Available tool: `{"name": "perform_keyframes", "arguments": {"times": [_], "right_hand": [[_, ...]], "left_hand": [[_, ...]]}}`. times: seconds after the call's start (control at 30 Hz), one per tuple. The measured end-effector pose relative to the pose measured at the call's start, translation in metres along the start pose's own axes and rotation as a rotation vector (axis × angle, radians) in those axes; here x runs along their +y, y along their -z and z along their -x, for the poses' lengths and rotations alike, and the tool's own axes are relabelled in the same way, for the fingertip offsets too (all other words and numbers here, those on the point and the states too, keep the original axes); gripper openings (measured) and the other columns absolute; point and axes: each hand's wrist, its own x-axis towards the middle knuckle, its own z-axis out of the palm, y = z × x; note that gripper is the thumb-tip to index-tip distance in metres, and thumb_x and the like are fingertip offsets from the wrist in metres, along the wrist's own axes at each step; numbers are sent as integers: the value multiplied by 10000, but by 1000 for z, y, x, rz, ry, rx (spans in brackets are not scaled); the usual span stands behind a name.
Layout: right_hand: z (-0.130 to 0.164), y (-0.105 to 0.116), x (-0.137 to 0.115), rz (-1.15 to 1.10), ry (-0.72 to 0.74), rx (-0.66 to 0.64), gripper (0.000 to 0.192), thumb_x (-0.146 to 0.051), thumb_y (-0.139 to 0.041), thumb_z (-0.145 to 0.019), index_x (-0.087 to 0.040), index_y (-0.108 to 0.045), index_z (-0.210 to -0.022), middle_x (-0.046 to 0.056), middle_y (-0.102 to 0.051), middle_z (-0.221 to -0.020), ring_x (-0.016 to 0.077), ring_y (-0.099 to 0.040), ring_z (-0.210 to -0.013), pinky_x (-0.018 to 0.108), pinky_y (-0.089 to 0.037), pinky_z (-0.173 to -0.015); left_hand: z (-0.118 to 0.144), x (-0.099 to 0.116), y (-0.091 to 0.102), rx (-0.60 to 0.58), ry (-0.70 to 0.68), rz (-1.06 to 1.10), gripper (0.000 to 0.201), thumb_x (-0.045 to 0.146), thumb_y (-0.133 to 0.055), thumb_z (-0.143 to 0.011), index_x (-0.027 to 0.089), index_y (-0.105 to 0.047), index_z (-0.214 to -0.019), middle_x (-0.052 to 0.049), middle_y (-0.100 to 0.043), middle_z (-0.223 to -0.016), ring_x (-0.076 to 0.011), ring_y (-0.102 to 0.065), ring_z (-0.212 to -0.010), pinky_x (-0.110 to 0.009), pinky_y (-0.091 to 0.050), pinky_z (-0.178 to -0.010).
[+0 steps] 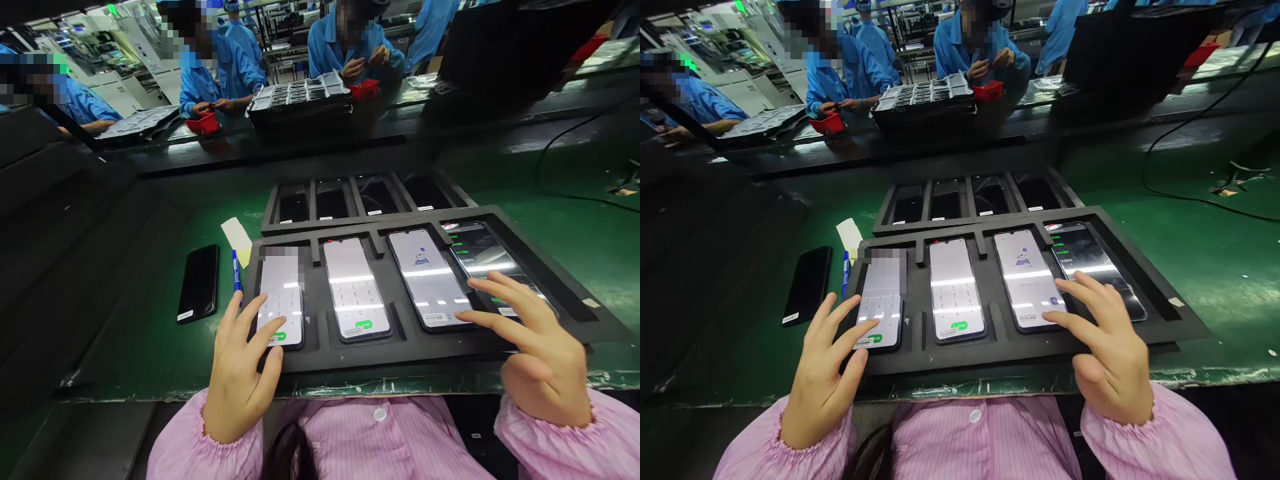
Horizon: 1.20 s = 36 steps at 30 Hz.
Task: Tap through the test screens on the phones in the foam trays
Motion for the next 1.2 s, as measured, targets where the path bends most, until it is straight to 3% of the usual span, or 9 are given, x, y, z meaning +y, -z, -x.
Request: {"name": "perform_keyframes", "arguments": {"times": [0.17, 0.27, 0.4, 0.5, 0.63, 0.73, 0.97, 1.1, 1.2], "right_hand": [[6, 7, 7, 53, -90, 56, 631, -490, -106, -939, -210, -656, -813, 112, -576, -1176, 356, -463, -1229, 557, -326, -1056], [4, 2, -3, 19, -46, -53, 636, -494, -97, -934, -207, -664, -919, 127, -542, -1236, 359, -420, -1267, 549, -293, -1079], [-9, -21, -35, -57, 104, -193, 713, -630, -121, -890, -177, -638, -1078, 155, -527, -1272, 375, -383, -1284, 630, -252, -1055], [-23, -37, -60, -38, 151, -315, 831, -716, -101, -834, -141, -612, -1146, 181, -512, -1298, 391, -336, -1306, 668, -307, -986], [-35, -47, -76, -11, 138, -380, 899, -770, -75, -776, -170, -605, -1184, 169, -440, -1384, 403, -239, -1351, 685, -317, -963], [-36, -47, -78, 4, 106, -384, 889, -782, -73, -761, -214, -625, -1164, 145, -405, -1420, 418, -215, -1357, 719, -278, -961], [-34, -45, -77, 54, -31, -276, 890, -736, -51, -805, -147, -697, -970, 195, -462, -1355, 434, -245, -1338, 751, -244, -944], [-38, -52, -88, 14, 45, -303, 909, -785, -45, -760, -211, -671, -1083, 158, -455, -1376, 424, -252, -1340, 736, -269, -941], [-40, -53, -89, 33, 61, -302, 868, -775, -88, -779, -210, -683, -1063, 166, -473, -1357, 432, -281, -1324, 734, -291, -926]], "left_hand": [[10, -12, 0, 64, 137, -5, 278, 197, -418, -861, 202, -590, -1080, -100, -484, -1335, -326, -307, -1349, -518, -327, -1060], [18, -16, -3, 100, 163, 33, 272, 228, -421, -858, 224, -610, -1054, -80, -508, -1317, -322, -336, -1334, -519, -338, -1054], [24, -18, -12, 148, 190, 126, 291, 245, -418, -864, 215, -593, -1094, -84, -503, -1329, -303, -360, -1321, -493, -341, -1056], [30, -22, -26, 290, 272, 265, 355, 298, -397, -877, 201, -550, -1182, -99, -497, -1332, -278, -430, -1264, -459, -364, -1041], [37, -31, -47, 441, 363, 600, 434, 379, -404, -871, 182, -501, -1246, -127, -476, -1343, -285, -439, -1254, -464, -349, -1052], [40, -35, -55, 462, 373, 719, 440, 394, -446, -854, 184, -509, -1236, -121, -485, -1342, -282, -433, -1263, -444, -344, -1061], [39, -33, -55, 492, 420, 765, 438, 395, -470, -833, 174, -526, -1208, -107, -530, -1309, -264, -477, -1225, -399, -400, -1020], [39, -33, -55, 496, 423, 757, 433, 390, -463, -833, 172, -532, -1201, -105, -536, -1303, -265, -481, -1223, -406, -399, -1027], [39, -34, -55, 489, 423, 739, 438, 385, -459, -834, 162, -528, -1205, -113, -544, -1290, -268, -491, -1215, -407, -411, -1019]]}}
